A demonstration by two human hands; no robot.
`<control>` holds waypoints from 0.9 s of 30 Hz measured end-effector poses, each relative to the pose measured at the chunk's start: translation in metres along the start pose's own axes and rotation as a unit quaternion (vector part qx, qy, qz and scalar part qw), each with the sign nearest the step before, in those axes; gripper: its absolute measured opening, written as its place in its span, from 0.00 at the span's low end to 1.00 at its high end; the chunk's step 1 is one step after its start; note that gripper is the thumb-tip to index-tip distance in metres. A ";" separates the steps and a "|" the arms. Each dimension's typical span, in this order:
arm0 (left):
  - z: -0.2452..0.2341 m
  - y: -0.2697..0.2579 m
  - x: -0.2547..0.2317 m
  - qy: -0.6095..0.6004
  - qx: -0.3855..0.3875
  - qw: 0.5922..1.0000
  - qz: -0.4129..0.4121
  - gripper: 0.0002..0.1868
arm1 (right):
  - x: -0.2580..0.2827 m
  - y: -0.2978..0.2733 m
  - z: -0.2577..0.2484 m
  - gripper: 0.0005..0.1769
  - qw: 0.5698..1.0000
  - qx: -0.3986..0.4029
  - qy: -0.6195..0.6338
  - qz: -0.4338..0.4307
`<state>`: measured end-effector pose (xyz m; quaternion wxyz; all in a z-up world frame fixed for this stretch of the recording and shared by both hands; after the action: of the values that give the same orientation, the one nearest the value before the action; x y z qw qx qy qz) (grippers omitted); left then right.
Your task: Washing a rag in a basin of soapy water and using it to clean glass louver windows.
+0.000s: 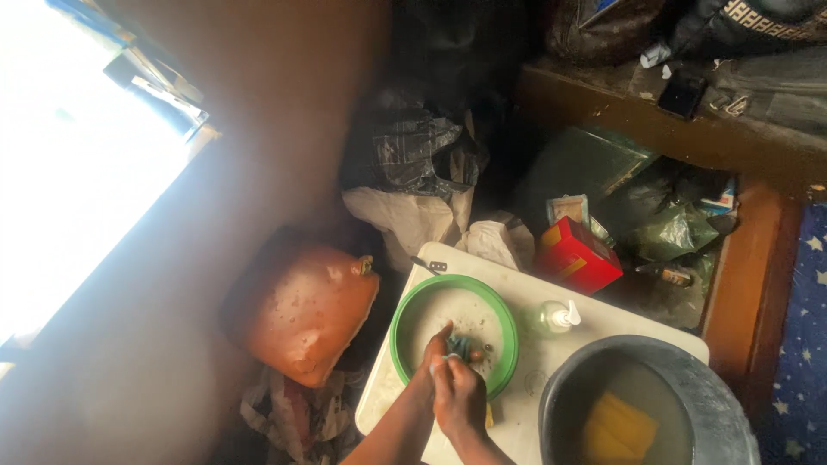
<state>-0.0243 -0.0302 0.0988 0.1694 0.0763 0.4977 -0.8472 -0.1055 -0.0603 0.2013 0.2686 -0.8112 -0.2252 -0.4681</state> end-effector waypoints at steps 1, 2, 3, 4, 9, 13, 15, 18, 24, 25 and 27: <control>-0.035 0.044 0.009 0.016 -0.015 1.000 0.022 0.23 | 0.000 -0.001 -0.002 0.19 1.000 0.000 -0.001 0.001; -0.064 0.091 0.022 0.033 -0.029 0.998 0.047 0.18 | 0.007 0.000 -0.004 0.19 0.994 -0.015 -0.006 -0.104; -0.084 0.144 0.043 0.050 -0.042 0.995 0.071 0.13 | 0.014 -0.001 -0.007 0.20 0.978 -0.029 -0.011 -0.207; -0.072 0.112 0.030 0.050 -0.042 0.995 0.074 0.13 | 0.003 0.011 -0.004 0.20 0.977 -0.029 -0.009 -0.210; -0.014 0.029 0.014 -0.053 -0.133 0.988 -0.056 0.19 | -0.061 0.062 0.011 0.15 0.877 -0.183 -0.086 -0.436; -0.044 0.060 0.028 0.108 -0.158 0.981 0.020 0.15 | -0.047 0.085 -0.002 0.19 0.877 -0.126 -0.113 -0.449; -0.028 0.039 0.024 0.096 -0.096 0.990 0.050 0.22 | -0.033 0.096 -0.006 0.19 0.940 -0.010 -0.277 -0.199; -0.037 0.039 0.018 0.108 -0.160 0.976 0.099 0.22 | -0.017 0.103 -0.009 0.18 0.942 0.014 -0.318 -0.106; -0.035 -0.029 -0.017 0.252 -0.111 0.940 0.203 0.21 | -0.030 0.119 -0.022 0.19 0.953 -0.027 -0.299 -0.028; -0.049 -0.018 -0.010 0.252 -0.113 0.940 0.202 0.21 | -0.033 0.119 -0.021 0.19 0.953 -0.025 -0.299 -0.028; -0.069 0.005 0.001 0.330 -0.096 0.896 0.282 0.21 | -0.037 0.120 -0.020 0.20 0.954 -0.020 -0.298 -0.033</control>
<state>-0.0262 0.0274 0.0598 0.2335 0.4723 0.5612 -0.6384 -0.0614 -0.1683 0.1498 0.1579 -0.9109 -0.3123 -0.2185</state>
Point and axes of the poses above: each hand's wrist, its own y-axis towards the middle knuckle, its own z-axis out of the palm, x = y × z, the point moved 3 cm from there along y, towards the middle knuckle, and after that the axes turned 10 degrees about -x, right-handed, at the moved point
